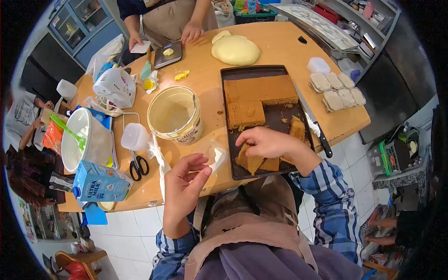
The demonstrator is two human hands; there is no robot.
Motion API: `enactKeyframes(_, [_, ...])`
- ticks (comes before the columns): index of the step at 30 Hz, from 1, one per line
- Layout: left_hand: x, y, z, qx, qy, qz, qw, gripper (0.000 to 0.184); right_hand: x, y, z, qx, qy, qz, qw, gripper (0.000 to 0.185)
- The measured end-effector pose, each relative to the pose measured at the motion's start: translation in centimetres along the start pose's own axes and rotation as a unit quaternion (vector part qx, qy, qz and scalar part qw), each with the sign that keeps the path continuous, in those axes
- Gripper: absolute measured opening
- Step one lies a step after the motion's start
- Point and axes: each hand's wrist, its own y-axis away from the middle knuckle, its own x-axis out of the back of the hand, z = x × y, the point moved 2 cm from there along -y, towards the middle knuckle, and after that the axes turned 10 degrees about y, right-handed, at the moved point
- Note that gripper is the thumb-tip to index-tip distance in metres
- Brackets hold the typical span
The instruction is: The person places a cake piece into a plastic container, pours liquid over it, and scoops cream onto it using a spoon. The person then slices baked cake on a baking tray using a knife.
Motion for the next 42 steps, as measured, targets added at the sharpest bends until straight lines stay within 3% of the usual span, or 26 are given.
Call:
enactKeyframes(4, [0.4, 0.2, -0.1, -0.010, -0.017, 0.011, 1.000, 0.033, -0.7, -1.4, -0.5, 0.003, 0.091, -0.034, 0.995, 0.040])
enactKeyframes(7, [0.7, 0.1, -0.2, -0.021, -0.031, 0.029, 0.999, 0.032, 1.3, 0.4, -1.5, -0.019, 0.111, 0.095, 0.989, 0.040])
enactKeyframes(10, [0.9, -0.3, 0.0, -0.037, -0.070, 0.051, 0.996, 0.026, 4.1, 4.2, -0.6, -0.041, 0.033, 0.247, 0.968, 0.036])
enactKeyframes(12, [1.0, -0.7, 0.1, -0.037, -0.118, 0.061, 0.990, 0.020, 5.7, 7.5, 0.5, -0.120, 0.023, 0.355, 0.927, 0.033])
enactKeyframes(14, [0.7, -1.2, 0.3, -0.104, -0.170, 0.056, 0.978, 0.014, 6.2, 10.9, 5.8, -0.185, 0.051, 0.469, 0.862, 0.038])
enactKeyframes(16, [0.1, -1.6, 0.4, -0.139, -0.199, 0.051, 0.969, 0.010, 5.9, 13.8, 8.6, -0.343, 0.287, 0.437, 0.781, 0.036])
enactKeyframes(18, [-0.8, -2.1, 0.8, -0.147, -0.208, 0.047, 0.966, 0.008, 3.6, 15.6, 12.3, -0.363, 0.318, 0.422, 0.767, 0.034])
enactKeyframes(21, [-2.3, -3.0, 1.4, -0.162, -0.256, 0.008, 0.953, 0.007, 1.8, 15.9, 13.3, -0.352, 0.200, 0.409, 0.818, 0.035])
enactKeyframes(24, [-4.3, -3.6, 2.4, -0.210, -0.317, -0.001, 0.925, 0.011, 1.5, 15.5, 13.2, -0.347, 0.161, 0.421, 0.822, 0.037])
enactKeyframes(31, [-8.6, -6.9, 2.8, -0.203, -0.421, -0.100, 0.878, 0.022, 2.0, 14.8, 12.5, -0.319, 0.218, 0.383, 0.839, 0.028])
enactKeyframes(36, [-10.9, -10.7, 2.0, -0.253, -0.463, -0.188, 0.828, 0.020, 1.4, 17.5, 10.7, -0.295, 0.189, 0.451, 0.821, 0.028])
enactKeyframes(39, [-12.1, -13.3, 0.8, -0.214, -0.563, -0.219, 0.767, 0.020, 0.3, 20.9, 7.7, -0.262, 0.197, 0.489, 0.808, 0.033])
enactKeyframes(42, [-12.7, -15.5, -0.4, -0.182, -0.595, -0.251, 0.742, 0.021, 0.1, 23.2, 5.0, -0.244, 0.227, 0.473, 0.815, 0.037])
